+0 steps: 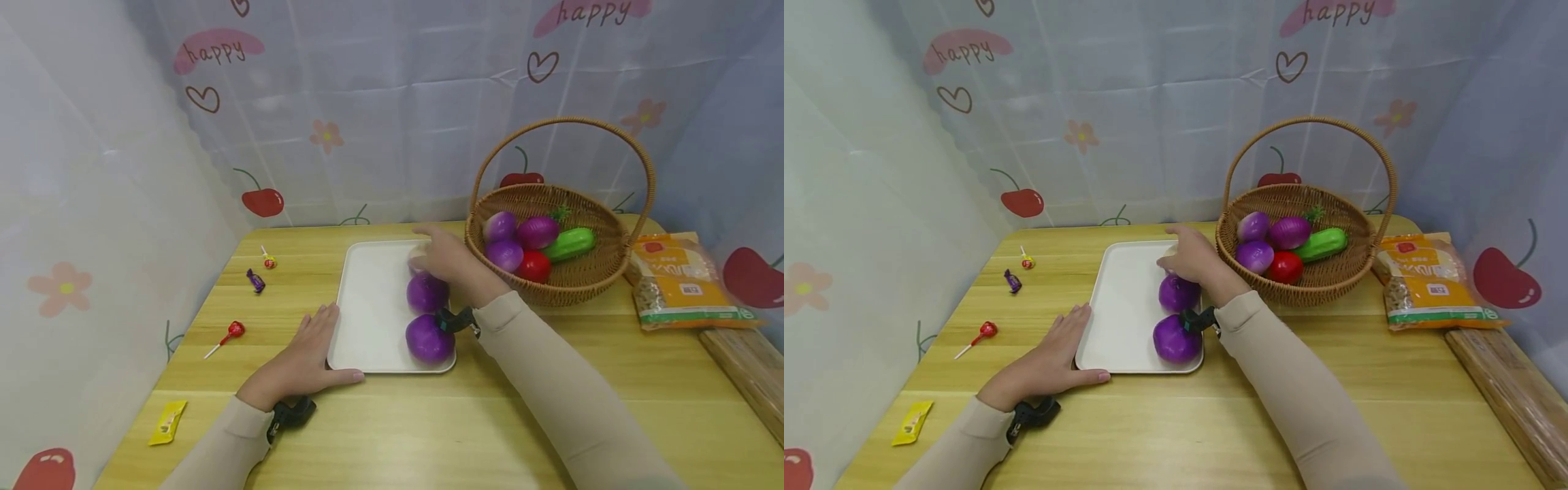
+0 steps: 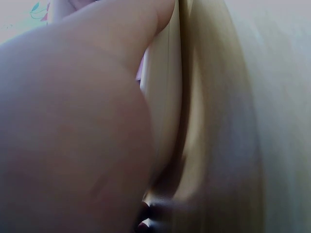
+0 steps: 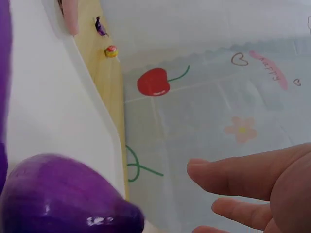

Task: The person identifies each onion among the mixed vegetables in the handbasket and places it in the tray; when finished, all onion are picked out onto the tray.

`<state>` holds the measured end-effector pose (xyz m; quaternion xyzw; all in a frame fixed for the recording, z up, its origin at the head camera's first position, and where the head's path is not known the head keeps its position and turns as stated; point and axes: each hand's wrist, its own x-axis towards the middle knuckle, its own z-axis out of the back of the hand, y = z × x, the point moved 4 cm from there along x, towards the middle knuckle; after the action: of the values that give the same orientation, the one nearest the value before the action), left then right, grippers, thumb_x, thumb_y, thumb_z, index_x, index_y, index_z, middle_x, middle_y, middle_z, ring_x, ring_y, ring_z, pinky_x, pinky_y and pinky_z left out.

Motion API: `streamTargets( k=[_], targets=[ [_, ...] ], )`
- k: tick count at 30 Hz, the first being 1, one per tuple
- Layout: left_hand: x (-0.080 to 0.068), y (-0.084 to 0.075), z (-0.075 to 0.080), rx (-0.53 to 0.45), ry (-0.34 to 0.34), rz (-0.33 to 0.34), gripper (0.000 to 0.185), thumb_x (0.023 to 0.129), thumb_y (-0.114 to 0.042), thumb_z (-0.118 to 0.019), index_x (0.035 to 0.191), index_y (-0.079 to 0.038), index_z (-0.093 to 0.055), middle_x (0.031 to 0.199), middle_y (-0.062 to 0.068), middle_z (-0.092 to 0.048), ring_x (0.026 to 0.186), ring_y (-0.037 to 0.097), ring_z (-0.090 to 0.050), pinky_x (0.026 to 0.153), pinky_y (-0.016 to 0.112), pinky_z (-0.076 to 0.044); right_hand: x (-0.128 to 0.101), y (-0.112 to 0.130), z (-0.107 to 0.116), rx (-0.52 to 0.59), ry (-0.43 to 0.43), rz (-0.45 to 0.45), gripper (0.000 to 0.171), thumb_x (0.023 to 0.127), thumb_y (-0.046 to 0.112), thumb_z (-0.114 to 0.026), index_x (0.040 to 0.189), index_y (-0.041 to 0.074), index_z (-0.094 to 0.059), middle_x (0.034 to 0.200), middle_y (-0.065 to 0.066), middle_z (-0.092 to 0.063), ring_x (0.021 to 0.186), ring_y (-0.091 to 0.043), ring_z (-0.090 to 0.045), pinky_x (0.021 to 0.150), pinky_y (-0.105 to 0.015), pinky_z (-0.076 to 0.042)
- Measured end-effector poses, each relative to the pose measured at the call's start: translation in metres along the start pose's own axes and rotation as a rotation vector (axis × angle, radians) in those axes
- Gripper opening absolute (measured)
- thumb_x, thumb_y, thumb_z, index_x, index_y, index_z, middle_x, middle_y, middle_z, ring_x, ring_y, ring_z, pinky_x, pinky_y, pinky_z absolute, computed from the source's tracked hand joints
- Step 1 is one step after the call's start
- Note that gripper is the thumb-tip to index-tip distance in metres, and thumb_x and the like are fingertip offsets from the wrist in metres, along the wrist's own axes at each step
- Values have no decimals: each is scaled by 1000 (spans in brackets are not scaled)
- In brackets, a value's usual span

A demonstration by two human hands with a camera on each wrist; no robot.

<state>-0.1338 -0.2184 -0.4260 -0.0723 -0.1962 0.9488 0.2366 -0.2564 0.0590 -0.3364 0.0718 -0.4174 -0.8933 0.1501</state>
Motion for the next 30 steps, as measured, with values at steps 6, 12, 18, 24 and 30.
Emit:
streamTargets(
  k=[6,12,18,24,30],
  targets=[
    [1,1,1,2,7,6,137,81,-87,-63,166,6,-9,173,22,-9,158,39,-6,124,59,-2,-4,12,4,45,15,36,76,96,22,-78,161,6,-41,136,-20,-64,124,-35,-59,115,-53,-39],
    [0,1,2,7,3,4,137,81,-88,-63,166,7,-9,172,22,-9,158,40,-7,124,59,-3,-4,18,7,56,6,40,75,97,27,-78,160,8,-43,163,-13,-40,149,-36,-36,120,-55,-30],
    [0,2,1,7,-2,-3,137,81,-87,-64,165,7,-10,172,23,-10,158,41,-7,124,59,-3,-2,16,13,69,22,47,73,99,26,-77,161,6,-42,164,-16,-39,149,-39,-36,119,-57,-31],
    [0,1,1,0,-13,-10,136,82,-85,-66,165,8,-10,172,24,-10,157,41,-7,125,57,-3,-5,12,30,57,-10,19,72,98,30,-78,159,10,-46,162,-15,-42,148,-39,-36,119,-56,-31],
    [0,1,-1,6,-13,-10,137,82,-86,-65,165,7,-9,172,24,-10,158,40,-7,125,56,-3,-5,3,46,35,-25,23,71,99,32,-77,159,9,-46,161,-15,-43,148,-39,-37,119,-54,-33]
  ],
)
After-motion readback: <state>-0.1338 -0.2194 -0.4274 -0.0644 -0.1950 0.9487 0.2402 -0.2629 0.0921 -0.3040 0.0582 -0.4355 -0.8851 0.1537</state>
